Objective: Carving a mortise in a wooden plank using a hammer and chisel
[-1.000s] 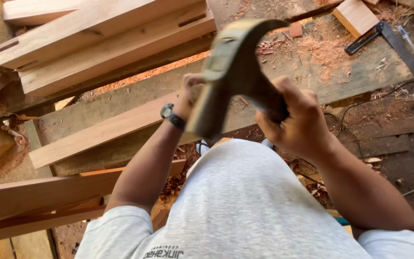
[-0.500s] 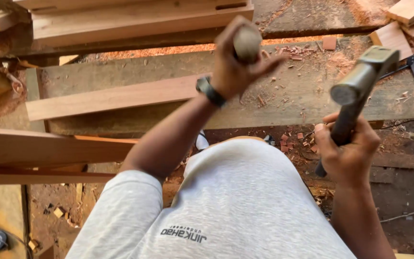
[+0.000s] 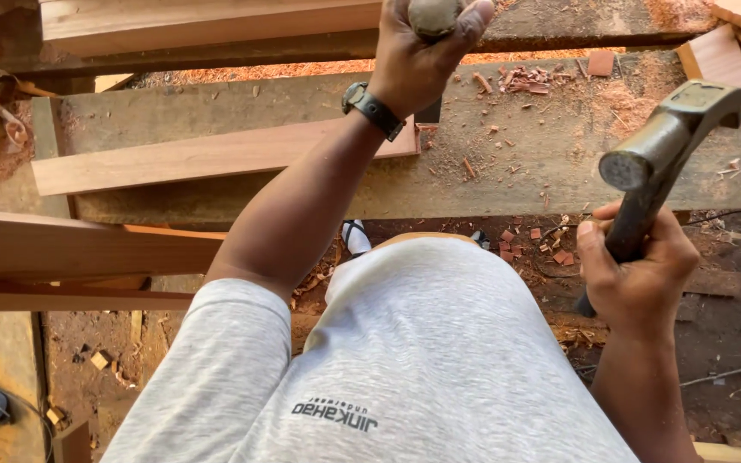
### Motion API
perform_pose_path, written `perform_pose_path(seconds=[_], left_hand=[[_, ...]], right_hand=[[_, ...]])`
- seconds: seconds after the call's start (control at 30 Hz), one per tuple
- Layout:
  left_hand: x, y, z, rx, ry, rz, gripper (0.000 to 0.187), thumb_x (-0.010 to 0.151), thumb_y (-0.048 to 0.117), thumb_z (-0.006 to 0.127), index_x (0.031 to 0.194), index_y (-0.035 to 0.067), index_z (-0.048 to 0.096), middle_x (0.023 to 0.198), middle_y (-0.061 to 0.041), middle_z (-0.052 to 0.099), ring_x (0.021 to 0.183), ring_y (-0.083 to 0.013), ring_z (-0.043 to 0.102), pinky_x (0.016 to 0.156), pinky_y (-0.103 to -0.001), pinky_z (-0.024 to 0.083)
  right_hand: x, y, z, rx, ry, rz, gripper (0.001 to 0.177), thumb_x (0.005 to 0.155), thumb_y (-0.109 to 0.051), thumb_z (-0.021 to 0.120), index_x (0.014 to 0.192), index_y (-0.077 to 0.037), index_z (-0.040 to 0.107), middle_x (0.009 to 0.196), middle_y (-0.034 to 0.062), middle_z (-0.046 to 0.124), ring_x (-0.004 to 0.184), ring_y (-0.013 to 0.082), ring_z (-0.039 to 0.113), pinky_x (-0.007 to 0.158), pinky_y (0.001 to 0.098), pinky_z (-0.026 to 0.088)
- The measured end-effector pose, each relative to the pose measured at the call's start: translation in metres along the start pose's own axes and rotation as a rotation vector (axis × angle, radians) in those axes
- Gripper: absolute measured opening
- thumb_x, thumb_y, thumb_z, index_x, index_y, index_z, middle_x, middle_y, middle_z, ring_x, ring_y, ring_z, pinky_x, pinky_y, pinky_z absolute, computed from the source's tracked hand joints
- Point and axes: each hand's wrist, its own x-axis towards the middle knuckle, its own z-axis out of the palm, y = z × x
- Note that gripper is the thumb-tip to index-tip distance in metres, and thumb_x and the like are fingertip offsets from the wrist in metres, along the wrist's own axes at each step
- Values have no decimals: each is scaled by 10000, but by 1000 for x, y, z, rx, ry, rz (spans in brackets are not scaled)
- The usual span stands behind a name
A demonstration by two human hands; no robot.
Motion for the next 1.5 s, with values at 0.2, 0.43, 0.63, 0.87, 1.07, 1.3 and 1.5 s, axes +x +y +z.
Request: perform_pose_path(seconds=[0.2,0.43,0.63,0.87,1.07,1.3,1.5], left_hand=[[3,-7,-3,34,56,7,208,889,290,783,834,181,614,754,53,665,656,-85,650,565,-260,551],[5,7,-3,58,11,0,291,918,281,711,683,149,603,624,76,578,555,-49,546,483,-240,427],[6,-2,4,64,20,-31,335,899,282,725,646,176,533,599,97,502,530,-32,498,450,-234,375],[3,-51,-19,478,109,106,274,822,320,754,713,119,604,706,3,565,632,-144,516,607,-346,462],[-20,-82,-37,871,-45,306,177,938,222,756,849,331,647,909,145,685,965,-156,595,988,-376,328],[-17,-68,-29,493,-38,126,227,948,237,677,748,194,581,727,36,577,697,-153,568,737,-342,432],[-14,-35,-9,143,26,47,205,944,179,741,1016,144,552,800,-18,663,658,-126,649,587,-284,585]], right_hand=[[3,0,5,-46,-5,0,107,1054,37,724,1127,4,652,903,106,652,751,148,613,745,293,537],[10,-6,4,-147,-44,23,122,1044,-12,744,1144,-40,679,902,75,678,770,125,619,796,283,534],[51,-41,-9,-389,-135,-243,405,1059,-62,809,1390,77,621,928,136,570,751,228,483,670,369,395],[127,-115,33,-548,-435,-26,625,933,-81,607,1539,-88,453,969,307,695,758,509,666,610,607,526],[131,-119,29,-602,-576,-13,900,931,-123,692,1713,-250,266,1094,333,697,787,419,722,688,517,625],[137,-101,30,-574,-508,-197,922,924,-85,692,1722,-221,251,904,308,705,673,439,684,636,544,572],[128,-96,24,-450,-452,-207,915,926,-37,726,1702,-242,286,995,309,720,649,366,681,564,450,588]])
